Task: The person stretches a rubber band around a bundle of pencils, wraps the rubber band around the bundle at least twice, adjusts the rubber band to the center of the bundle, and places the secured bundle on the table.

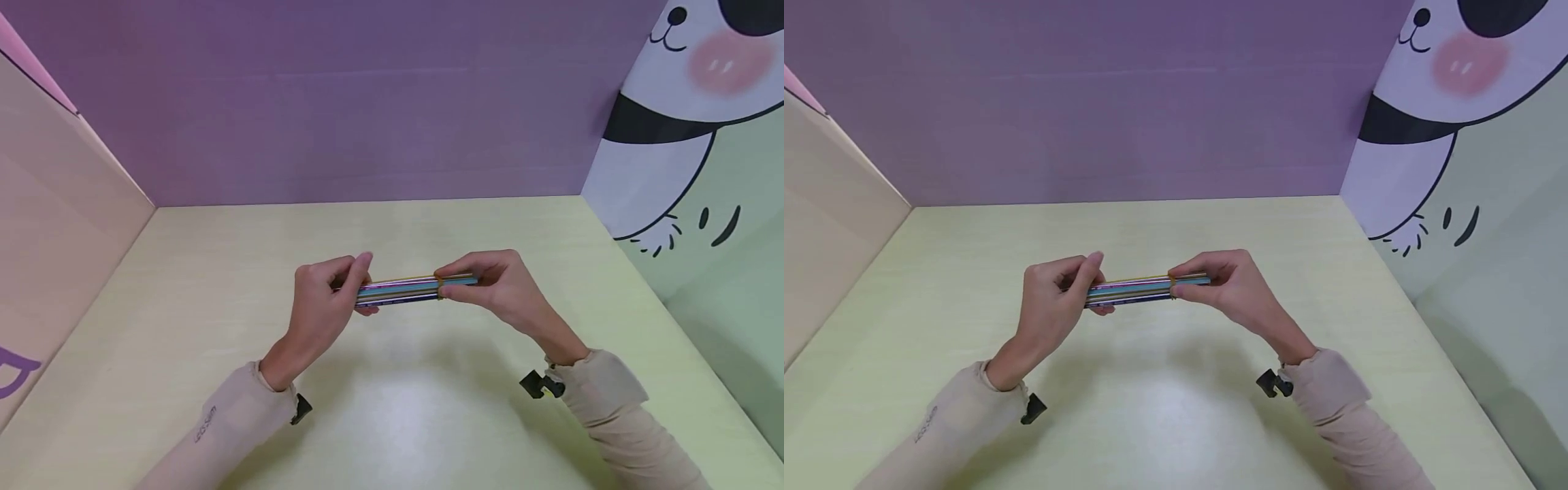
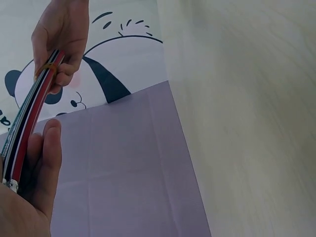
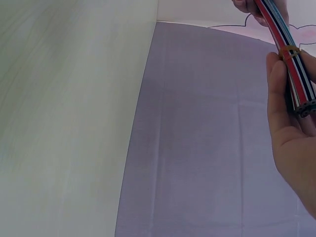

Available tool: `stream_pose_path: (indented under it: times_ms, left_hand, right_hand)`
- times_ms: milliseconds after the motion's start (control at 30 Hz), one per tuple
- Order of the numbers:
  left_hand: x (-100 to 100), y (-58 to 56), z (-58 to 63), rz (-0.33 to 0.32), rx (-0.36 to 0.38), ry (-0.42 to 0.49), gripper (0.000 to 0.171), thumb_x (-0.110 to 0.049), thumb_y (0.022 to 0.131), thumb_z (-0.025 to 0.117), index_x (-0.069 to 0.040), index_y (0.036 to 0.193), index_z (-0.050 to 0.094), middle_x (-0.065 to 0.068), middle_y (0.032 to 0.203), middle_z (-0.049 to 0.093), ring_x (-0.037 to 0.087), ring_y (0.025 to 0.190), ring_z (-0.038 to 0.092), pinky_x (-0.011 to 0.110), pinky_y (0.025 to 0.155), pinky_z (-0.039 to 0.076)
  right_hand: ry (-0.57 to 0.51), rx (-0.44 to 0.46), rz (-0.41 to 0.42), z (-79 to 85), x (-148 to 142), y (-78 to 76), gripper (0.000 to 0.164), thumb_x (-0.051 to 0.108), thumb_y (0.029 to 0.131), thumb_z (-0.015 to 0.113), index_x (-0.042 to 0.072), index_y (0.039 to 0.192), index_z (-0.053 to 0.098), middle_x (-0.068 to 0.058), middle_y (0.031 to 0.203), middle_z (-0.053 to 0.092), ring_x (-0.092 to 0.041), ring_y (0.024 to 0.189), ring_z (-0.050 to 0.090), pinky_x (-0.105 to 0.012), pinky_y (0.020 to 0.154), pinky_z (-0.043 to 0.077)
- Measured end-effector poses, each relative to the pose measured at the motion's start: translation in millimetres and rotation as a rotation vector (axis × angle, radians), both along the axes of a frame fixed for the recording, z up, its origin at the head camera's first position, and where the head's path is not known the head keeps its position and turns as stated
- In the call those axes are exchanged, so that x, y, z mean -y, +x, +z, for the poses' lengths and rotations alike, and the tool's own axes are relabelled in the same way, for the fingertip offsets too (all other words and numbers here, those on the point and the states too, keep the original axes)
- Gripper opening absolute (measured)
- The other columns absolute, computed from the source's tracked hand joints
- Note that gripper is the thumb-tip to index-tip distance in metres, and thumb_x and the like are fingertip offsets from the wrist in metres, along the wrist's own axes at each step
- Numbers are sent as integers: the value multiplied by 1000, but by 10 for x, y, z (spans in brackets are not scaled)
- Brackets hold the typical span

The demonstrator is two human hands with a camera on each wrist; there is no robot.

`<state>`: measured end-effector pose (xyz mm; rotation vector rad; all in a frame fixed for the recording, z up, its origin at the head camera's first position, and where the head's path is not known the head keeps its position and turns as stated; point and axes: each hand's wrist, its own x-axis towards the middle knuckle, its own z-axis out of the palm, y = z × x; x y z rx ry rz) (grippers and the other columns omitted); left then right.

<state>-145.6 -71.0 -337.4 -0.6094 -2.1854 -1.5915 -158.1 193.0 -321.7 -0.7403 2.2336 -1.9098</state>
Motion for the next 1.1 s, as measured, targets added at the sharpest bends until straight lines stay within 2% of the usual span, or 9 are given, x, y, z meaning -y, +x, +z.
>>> stream_pose_path:
  times_ms: [100,233,400,567,667,833,967,1100]
  left_hand:
    - [-64,10,-33,-16,-10,-29,38,-20,103,58,-7,68,67,-2,58,66,8,45,63,23,36,41]
    - [-117,37,-62,-80,35,-31,41,-23,104,55,-5,70,66,0,60,66,9,46,64,25,41,50]
    - [-117,33,-35,-103,95,61,40,-22,104,55,-2,71,66,7,62,68,18,47,67,31,44,56]
    - [-107,19,-2,-83,105,93,41,-22,104,55,-1,71,65,9,63,68,18,47,67,33,45,57]
    - [-120,26,-11,-50,100,93,43,-24,104,55,-1,69,65,9,62,67,16,46,66,33,46,57]
    - [-140,49,-55,10,85,83,44,-25,104,55,-2,68,66,6,60,67,14,43,64,31,44,55]
    - [-134,60,-85,12,107,76,44,-25,104,54,-3,68,66,5,60,67,15,44,64,32,41,52]
    - [-107,63,-92,0,165,93,45,-30,106,50,-3,73,67,6,63,68,18,46,66,33,42,52]
  right_hand:
    - [69,32,31,-25,14,20,22,7,82,82,6,103,77,-8,96,75,-23,76,70,-29,70,58]
    - [166,57,62,-20,62,44,22,16,81,84,14,101,77,-7,95,75,-30,78,70,-32,67,57]
    - [213,18,65,83,-39,61,30,16,85,81,17,114,73,-4,106,74,-28,88,72,-33,75,58]
    - [227,-21,94,140,-140,52,24,11,86,79,13,109,74,-7,104,73,-27,84,71,-30,72,57]
    - [217,-24,104,110,-117,39,22,11,85,80,14,106,74,-7,100,73,-26,80,70,-29,68,55]
    - [197,-17,68,40,-52,26,21,12,82,83,15,101,74,-6,97,75,-26,77,69,-29,65,55]
    - [202,7,52,-3,-15,23,21,13,81,84,14,99,74,-6,95,75,-27,77,70,-31,66,55]
    - [208,34,44,-54,24,16,22,13,80,84,14,99,73,-6,94,76,-28,78,70,-33,68,55]
